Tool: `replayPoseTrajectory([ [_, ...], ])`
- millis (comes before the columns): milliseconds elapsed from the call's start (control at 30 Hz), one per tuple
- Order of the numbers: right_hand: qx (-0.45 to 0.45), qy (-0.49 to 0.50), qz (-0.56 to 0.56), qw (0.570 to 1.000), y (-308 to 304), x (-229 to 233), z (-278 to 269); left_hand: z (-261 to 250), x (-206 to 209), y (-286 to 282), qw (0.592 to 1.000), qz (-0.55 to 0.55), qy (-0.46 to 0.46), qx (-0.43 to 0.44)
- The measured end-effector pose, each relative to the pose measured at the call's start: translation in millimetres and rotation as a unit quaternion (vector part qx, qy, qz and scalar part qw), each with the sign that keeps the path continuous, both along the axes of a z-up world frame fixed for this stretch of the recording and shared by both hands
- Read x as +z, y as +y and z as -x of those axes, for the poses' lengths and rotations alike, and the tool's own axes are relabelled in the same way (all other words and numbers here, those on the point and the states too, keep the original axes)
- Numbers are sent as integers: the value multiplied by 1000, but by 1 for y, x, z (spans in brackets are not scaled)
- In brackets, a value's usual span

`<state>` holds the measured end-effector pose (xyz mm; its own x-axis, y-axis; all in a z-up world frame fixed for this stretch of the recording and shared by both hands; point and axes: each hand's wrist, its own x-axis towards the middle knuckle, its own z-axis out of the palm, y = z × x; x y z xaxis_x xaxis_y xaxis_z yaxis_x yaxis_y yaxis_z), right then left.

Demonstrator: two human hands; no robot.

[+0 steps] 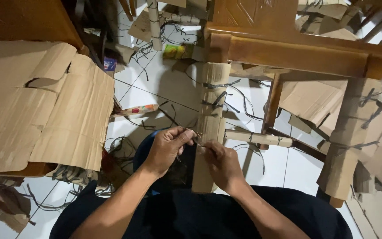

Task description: Wrapping a wooden chair leg with protective cardboard and securing it with wire ties.

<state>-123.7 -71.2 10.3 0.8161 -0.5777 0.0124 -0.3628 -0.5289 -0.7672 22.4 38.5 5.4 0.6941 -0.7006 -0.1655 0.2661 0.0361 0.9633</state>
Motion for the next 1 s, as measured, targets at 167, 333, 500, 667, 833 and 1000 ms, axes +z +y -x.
replayPoseTrajectory([
  [167,-83,-124,-325,934,-10,-2,-1,-16,-4,5,999,-2,21,30],
  [333,-70,-206,-487,846,-22,-17,6,-21,-3,12,999,5,24,25],
  [500,-68,-114,-93,987,-16,9,7,-22,-3,13,999,24,8,42],
  [667,-75,-136,-161,975,-40,-2,12,-24,2,15,999,8,-1,48],
  [833,-89,-181,-213,956,-46,2,19,-27,-7,11,999,18,4,42],
  [1000,-157,-173,-184,955,-54,16,27,-23,9,11,997,35,41,48],
])
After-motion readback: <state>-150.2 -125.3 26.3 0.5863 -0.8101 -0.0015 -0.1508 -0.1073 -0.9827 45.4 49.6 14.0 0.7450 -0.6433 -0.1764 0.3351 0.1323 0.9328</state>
